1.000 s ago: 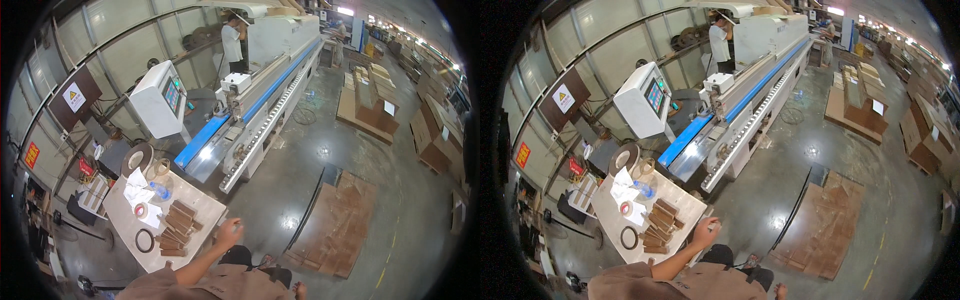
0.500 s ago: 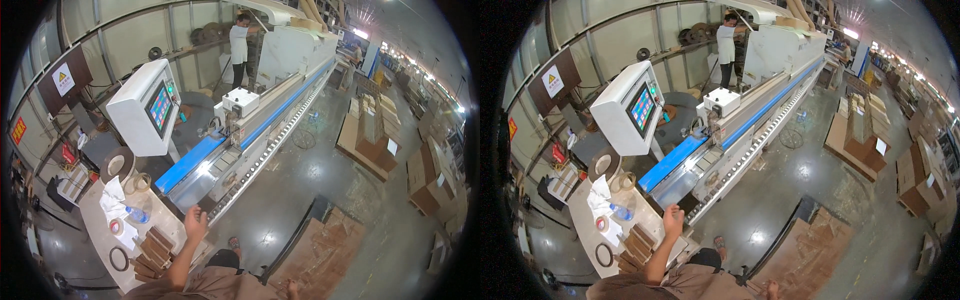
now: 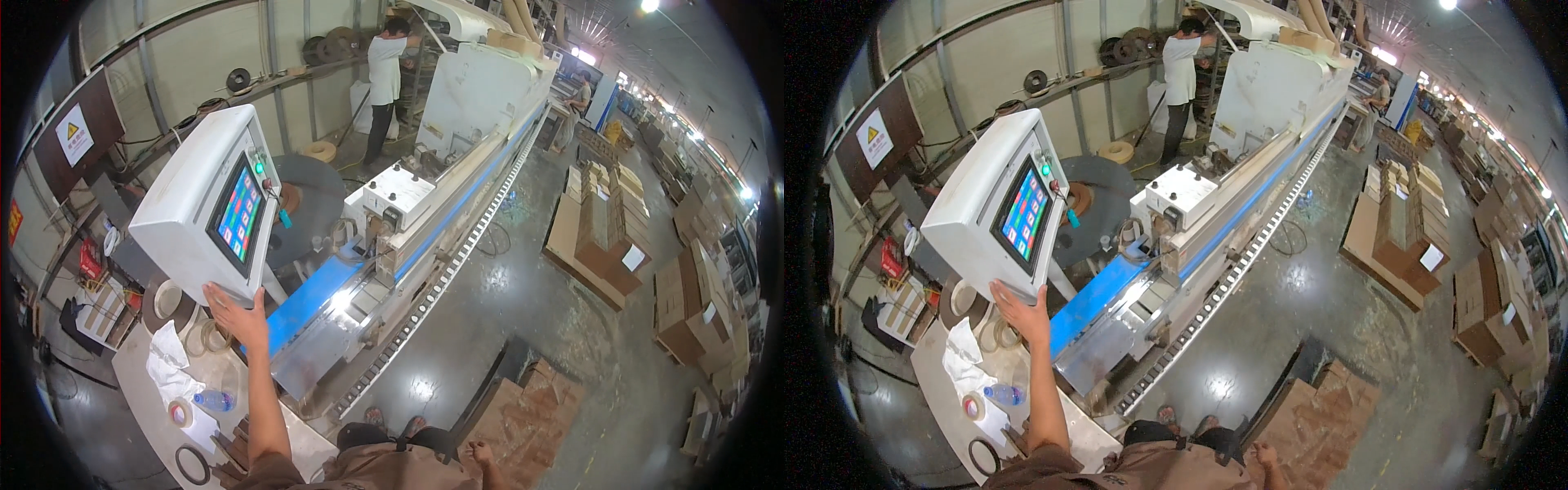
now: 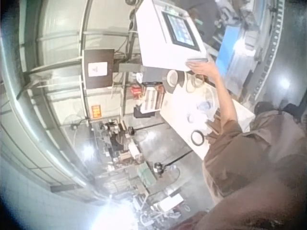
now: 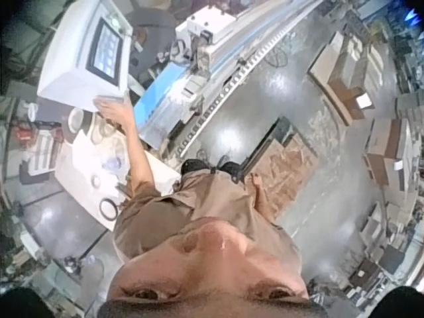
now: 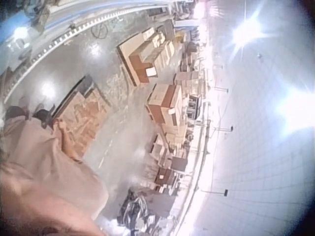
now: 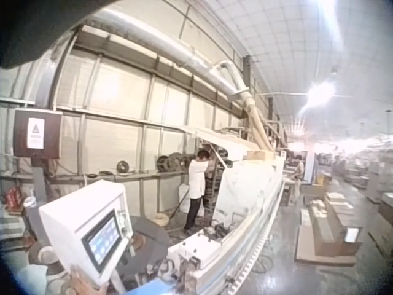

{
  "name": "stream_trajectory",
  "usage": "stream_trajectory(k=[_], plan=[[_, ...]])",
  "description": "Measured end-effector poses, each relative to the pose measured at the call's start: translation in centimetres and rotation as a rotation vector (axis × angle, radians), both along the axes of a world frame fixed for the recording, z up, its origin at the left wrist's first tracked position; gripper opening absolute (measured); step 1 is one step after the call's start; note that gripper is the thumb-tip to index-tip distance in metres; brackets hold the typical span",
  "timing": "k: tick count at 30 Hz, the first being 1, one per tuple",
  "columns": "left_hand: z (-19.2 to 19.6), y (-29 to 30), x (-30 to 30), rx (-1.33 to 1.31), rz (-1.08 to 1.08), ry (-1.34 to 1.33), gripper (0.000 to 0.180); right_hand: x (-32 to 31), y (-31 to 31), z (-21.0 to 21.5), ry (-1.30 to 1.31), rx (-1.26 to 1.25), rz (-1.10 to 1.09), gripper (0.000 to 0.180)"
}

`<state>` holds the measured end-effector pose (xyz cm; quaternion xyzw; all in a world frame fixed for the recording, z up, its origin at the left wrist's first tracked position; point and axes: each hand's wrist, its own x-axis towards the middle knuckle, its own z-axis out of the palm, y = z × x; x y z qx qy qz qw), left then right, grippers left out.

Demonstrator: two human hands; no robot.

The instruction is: Operating an industrial edge banding machine, processing wooden boards, and replacing a roll of edge banding tape.

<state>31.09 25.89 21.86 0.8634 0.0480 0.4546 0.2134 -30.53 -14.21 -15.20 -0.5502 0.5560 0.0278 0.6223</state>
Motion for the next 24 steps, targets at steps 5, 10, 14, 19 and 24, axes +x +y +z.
stream_trajectory(k=[5, 10, 14, 19, 24], plan=[[-1.0, 1.2, 1.0, 0.008, -0.047, 0.125, 0.103, 3.5, -3.2, -0.2, 0.111, 0.02, 0.09, 0.036], [-1.3, 1.0, 2.0, -0.059, -0.116, 0.075, 0.089, 4.5, -7.5, -5.4, 0.016, 0.094, 0.095, 0.039], [-1.8, 3.6, 1.4, -0.115, -0.026, 0.084, 0.072, 11.7, -8.5, -1.6, 0.05, 0.096, 0.236, 0.034], [-3.2, 3.8, 3.6, -0.272, 0.053, 0.142, 0.063, 14.4, -17.7, -7.5, -0.085, 0.048, 0.301, 0.04], [-2.3, 4.8, 0.8, -0.229, 0.173, 0.207, 0.061, 22.5, -22.1, -6.2, 0.037, 0.139, 0.304, 0.032]])
